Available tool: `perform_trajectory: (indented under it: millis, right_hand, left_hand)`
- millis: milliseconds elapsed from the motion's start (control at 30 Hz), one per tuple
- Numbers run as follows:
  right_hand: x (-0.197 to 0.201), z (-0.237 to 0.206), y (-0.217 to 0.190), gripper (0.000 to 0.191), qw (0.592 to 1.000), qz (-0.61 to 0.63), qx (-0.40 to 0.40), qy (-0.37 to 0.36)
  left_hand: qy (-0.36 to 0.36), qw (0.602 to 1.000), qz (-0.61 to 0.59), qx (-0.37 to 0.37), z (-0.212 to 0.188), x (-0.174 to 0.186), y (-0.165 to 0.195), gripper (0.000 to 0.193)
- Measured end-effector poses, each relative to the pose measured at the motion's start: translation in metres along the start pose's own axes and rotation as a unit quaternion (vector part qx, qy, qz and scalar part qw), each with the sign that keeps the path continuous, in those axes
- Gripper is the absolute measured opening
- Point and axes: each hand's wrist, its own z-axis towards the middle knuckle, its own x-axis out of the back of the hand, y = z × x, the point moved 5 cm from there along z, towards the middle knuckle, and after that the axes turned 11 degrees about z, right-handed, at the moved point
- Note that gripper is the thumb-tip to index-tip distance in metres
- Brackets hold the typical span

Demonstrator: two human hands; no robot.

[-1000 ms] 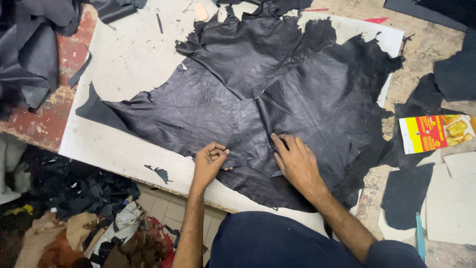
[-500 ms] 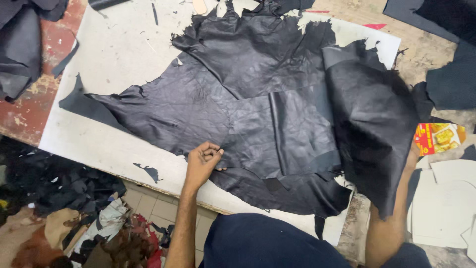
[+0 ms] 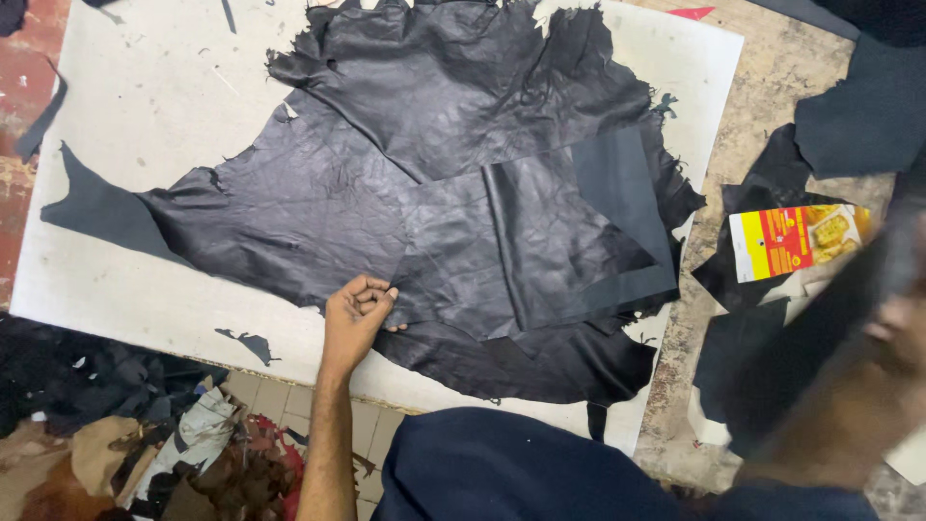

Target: The person uses a cardboard template and a utility knife to cut shapes from black leather on a workbench. They repeatedly position the template, trace around it, and cut out pieces, then clear scraps and reposition the leather to continue cutting.

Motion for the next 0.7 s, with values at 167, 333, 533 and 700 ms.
perform_trajectory:
  millis: [167,333,533,700]
  right_hand:
    - [-0.069,-0.041,0.160,0.065,0.903,-0.181,-0.344,-0.183]
    - [-0.079,-0.114,0.175,0.056,0.830,-0.469,-0.200,-0.225]
    - [-0.056,-0.122,0.123,0.030,0.865,-0.488,-0.007,-0.114]
    - [-0.044,-0.103,0.111,0.037,0.831,-0.538,0.115,-0.083]
  left_hand:
    - [0.010,1.000,0.004,-0.002,-0.001,0.005,-0.007,0.008]
    - [0.054,0.996,0.070,-0.025,-0.012,0.007,0.014,0.013]
    - [0.327,0.805,0.438,-0.231,-0.053,-0.052,0.099,0.042]
    - [0.010,0.795,0.453,-0.403,-0.048,-0.170,0.115,0.060]
